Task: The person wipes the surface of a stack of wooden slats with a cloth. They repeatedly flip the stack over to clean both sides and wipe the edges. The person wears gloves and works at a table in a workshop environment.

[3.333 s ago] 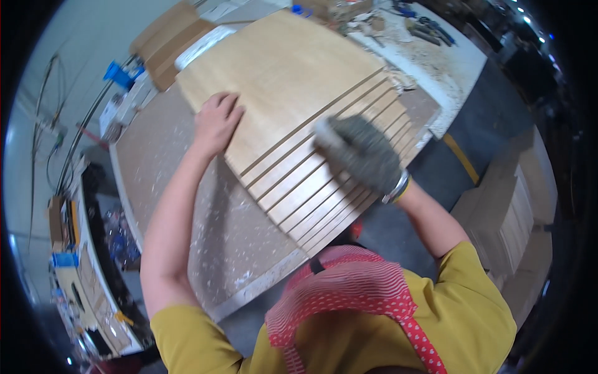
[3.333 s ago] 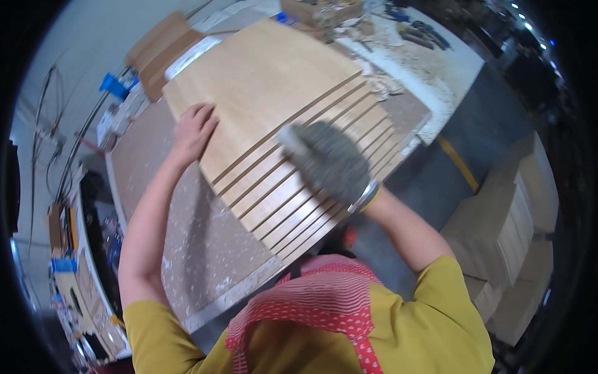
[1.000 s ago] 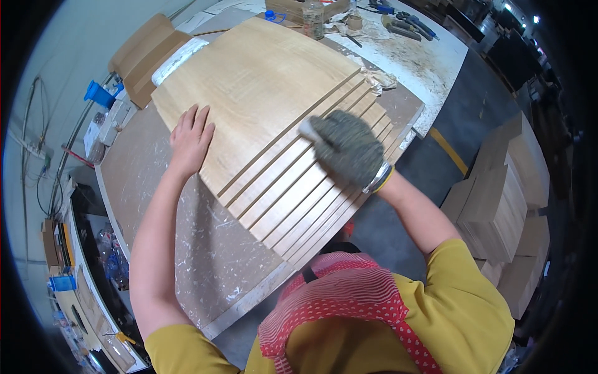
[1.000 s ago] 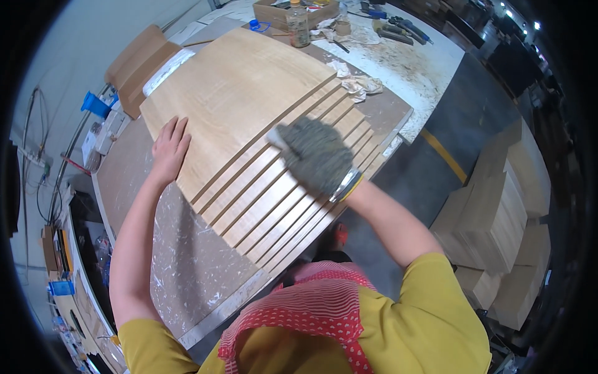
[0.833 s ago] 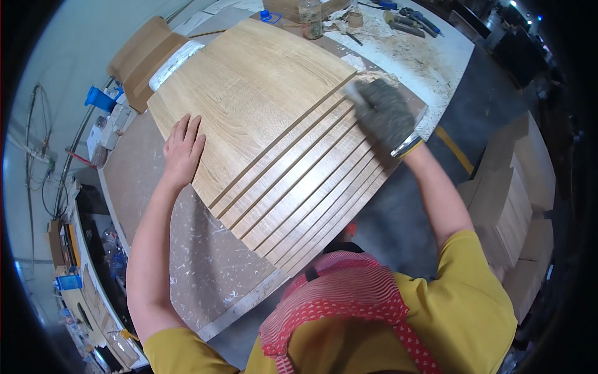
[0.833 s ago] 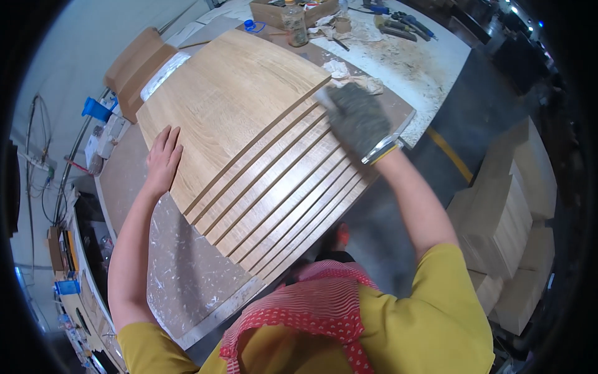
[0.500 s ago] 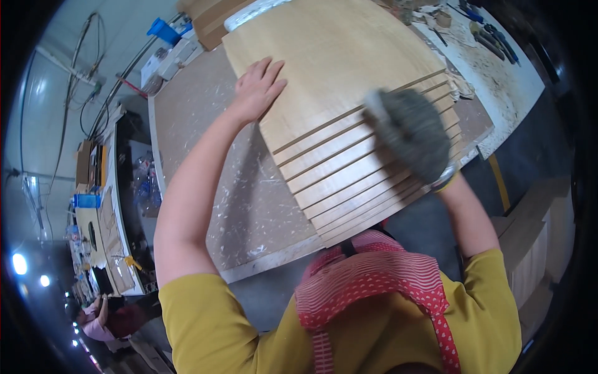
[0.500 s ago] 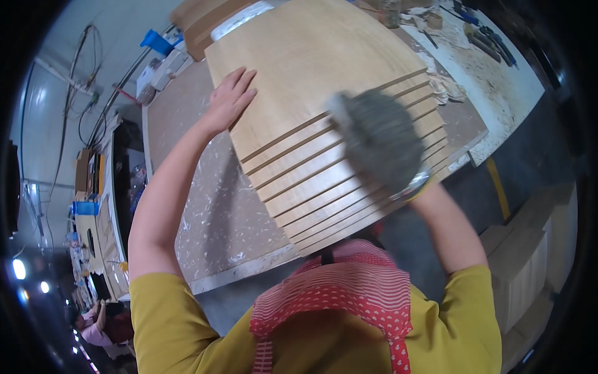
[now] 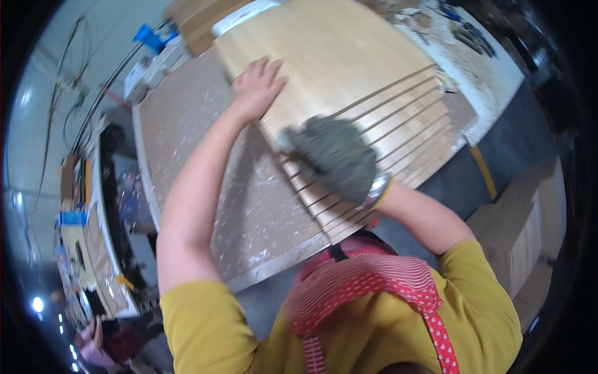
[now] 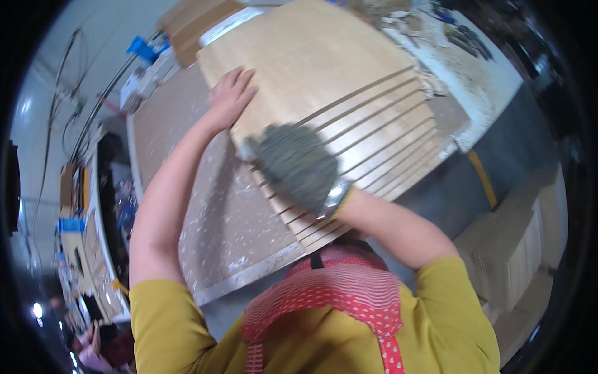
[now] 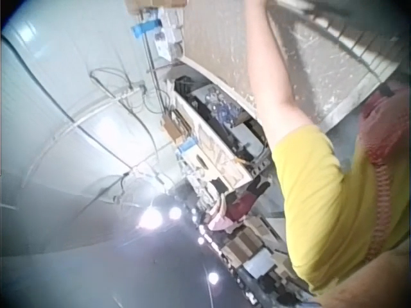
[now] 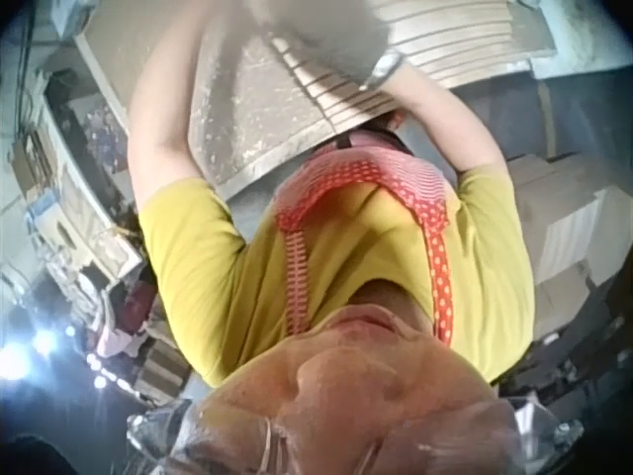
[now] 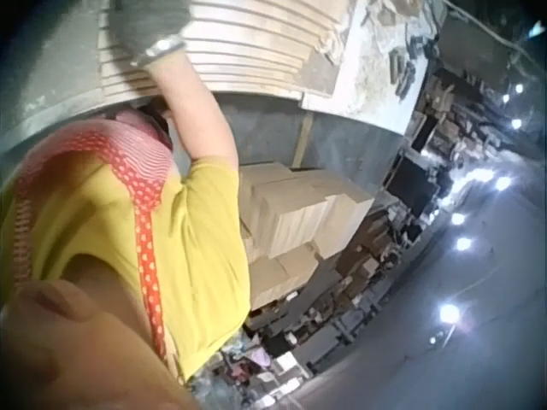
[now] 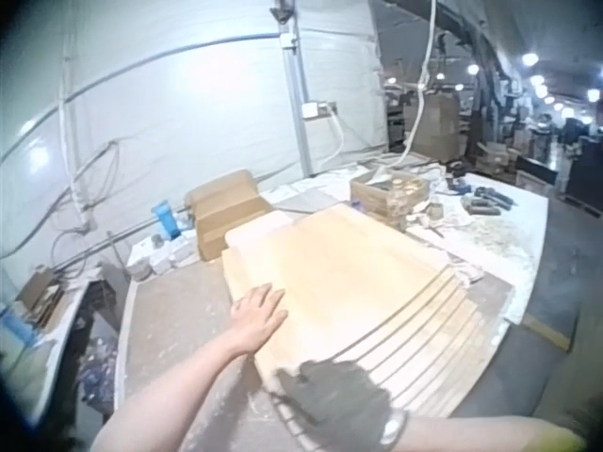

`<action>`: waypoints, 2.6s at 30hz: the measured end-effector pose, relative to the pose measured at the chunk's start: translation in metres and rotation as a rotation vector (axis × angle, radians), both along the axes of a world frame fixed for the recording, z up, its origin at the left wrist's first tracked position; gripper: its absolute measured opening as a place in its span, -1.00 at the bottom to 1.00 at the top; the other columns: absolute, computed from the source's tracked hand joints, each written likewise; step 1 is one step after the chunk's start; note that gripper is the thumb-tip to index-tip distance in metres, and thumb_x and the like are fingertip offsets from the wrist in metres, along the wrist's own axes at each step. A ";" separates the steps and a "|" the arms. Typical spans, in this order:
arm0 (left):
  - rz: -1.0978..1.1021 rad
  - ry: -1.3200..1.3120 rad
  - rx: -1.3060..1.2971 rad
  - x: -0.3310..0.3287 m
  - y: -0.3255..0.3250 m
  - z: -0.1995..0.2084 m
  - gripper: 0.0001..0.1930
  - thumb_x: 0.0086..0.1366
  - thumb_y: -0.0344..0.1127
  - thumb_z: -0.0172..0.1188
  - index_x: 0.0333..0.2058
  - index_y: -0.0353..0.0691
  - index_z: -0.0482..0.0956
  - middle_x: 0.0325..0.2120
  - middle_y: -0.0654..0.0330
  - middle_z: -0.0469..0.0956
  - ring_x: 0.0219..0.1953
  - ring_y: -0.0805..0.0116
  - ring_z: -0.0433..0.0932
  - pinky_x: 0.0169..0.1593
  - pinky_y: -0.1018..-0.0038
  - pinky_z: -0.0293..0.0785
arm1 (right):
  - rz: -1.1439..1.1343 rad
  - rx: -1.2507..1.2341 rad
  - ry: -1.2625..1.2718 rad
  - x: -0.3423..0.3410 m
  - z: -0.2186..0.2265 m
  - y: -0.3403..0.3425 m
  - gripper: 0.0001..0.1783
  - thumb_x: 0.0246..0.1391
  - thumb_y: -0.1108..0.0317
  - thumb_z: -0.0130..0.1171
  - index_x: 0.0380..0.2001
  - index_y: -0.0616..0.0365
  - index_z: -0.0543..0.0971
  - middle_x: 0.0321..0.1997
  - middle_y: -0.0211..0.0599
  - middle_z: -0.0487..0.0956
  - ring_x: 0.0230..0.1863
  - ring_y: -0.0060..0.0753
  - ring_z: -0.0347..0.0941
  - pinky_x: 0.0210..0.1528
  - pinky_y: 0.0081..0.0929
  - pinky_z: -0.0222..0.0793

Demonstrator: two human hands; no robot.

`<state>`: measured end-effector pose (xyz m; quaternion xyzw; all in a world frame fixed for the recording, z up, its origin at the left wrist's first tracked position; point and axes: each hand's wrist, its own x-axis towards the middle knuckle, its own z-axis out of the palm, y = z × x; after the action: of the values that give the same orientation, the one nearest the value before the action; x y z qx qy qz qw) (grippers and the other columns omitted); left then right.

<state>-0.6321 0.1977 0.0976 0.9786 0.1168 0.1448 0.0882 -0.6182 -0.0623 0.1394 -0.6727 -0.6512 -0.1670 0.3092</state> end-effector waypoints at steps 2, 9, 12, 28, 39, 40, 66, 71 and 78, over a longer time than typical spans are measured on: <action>0.024 0.009 0.019 -0.001 0.003 -0.004 -0.46 0.34 0.09 -0.10 0.24 0.06 0.29 0.27 0.08 0.19 0.33 0.10 0.11 0.30 0.08 0.00 | -0.035 -0.092 0.010 -0.001 -0.011 0.008 -0.65 -0.02 0.20 0.17 -0.15 0.10 0.53 -0.40 -0.23 0.46 -0.37 -0.14 0.44 -0.33 -0.20 0.34; 0.057 0.072 0.027 -0.011 -0.006 0.014 -0.48 0.39 0.03 -0.12 0.26 0.01 0.25 0.30 0.09 0.14 0.34 0.07 0.07 0.32 0.11 -0.04 | -0.289 -0.052 0.000 0.108 -0.006 -0.062 -0.58 0.01 0.23 0.11 -0.07 0.24 0.52 -0.24 -0.08 0.51 -0.18 -0.06 0.46 -0.10 -0.14 0.37; 0.054 0.089 0.027 -0.010 -0.010 0.014 -0.48 0.40 0.01 -0.13 0.26 -0.02 0.24 0.30 0.09 0.14 0.35 0.07 0.06 0.32 0.12 -0.04 | -0.456 -0.058 -0.055 0.178 -0.021 -0.097 -0.55 0.05 0.21 0.11 0.01 0.16 0.52 -0.14 -0.05 0.53 -0.07 -0.06 0.44 0.06 -0.18 0.34; 0.051 0.009 0.044 -0.011 -0.005 0.008 -0.47 0.35 0.09 -0.12 0.23 0.06 0.29 0.26 0.07 0.20 0.31 0.07 0.13 0.29 0.11 0.05 | -0.045 0.109 0.055 0.074 -0.012 -0.091 -0.59 0.01 0.31 0.25 -0.04 0.20 0.54 -0.27 -0.13 0.61 -0.25 -0.21 0.55 -0.15 -0.25 0.47; 0.077 -0.027 0.120 -0.007 -0.005 -0.001 -0.48 0.37 0.09 -0.15 0.23 0.07 0.29 0.26 0.10 0.22 0.29 0.12 0.18 0.26 0.14 0.10 | 0.085 -0.278 0.134 -0.045 -0.032 -0.039 -0.59 0.02 0.20 0.11 -0.07 0.16 0.52 -0.37 -0.24 0.49 -0.34 -0.22 0.45 -0.30 -0.20 0.34; 0.076 -0.033 0.119 -0.005 -0.005 -0.001 -0.48 0.37 0.09 -0.15 0.23 0.08 0.29 0.26 0.10 0.22 0.29 0.12 0.18 0.26 0.14 0.10 | 0.047 -0.288 0.121 -0.040 -0.031 -0.042 -0.59 0.02 0.20 0.11 -0.07 0.17 0.52 -0.39 -0.25 0.49 -0.36 -0.23 0.44 -0.32 -0.22 0.34; 0.054 -0.056 0.099 -0.010 0.002 -0.005 -0.52 0.37 0.00 -0.09 0.22 0.05 0.32 0.24 0.13 0.25 0.29 0.12 0.19 0.28 0.17 0.11 | -0.066 -0.300 0.157 0.012 -0.020 -0.052 -0.54 -0.03 0.21 0.13 -0.05 0.19 0.51 -0.24 -0.13 0.52 -0.21 -0.15 0.48 -0.18 -0.17 0.36; 0.034 -0.001 0.072 -0.005 -0.009 0.008 -0.52 0.39 -0.06 -0.11 0.25 0.02 0.28 0.27 0.11 0.21 0.31 0.11 0.16 0.29 0.18 0.08 | -0.316 -0.132 0.008 0.116 -0.052 -0.118 -0.46 0.06 0.18 0.11 0.12 0.12 0.46 0.00 0.03 0.52 0.03 0.03 0.44 0.11 -0.10 0.31; 0.062 0.154 0.144 -0.011 -0.015 0.023 -0.51 0.42 -0.15 -0.17 0.29 -0.06 0.22 0.32 0.09 0.13 0.32 0.04 0.12 0.31 0.20 0.07 | -0.612 -0.163 -0.023 0.265 -0.048 -0.198 -0.49 0.06 0.18 0.16 0.09 0.13 0.50 0.06 -0.04 0.53 0.12 0.02 0.39 0.21 -0.15 0.24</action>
<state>-0.6426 0.1828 0.1205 0.9865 0.1428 0.0797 0.0039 -0.3528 -0.2602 0.0911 -0.8580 -0.4333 -0.2068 0.1824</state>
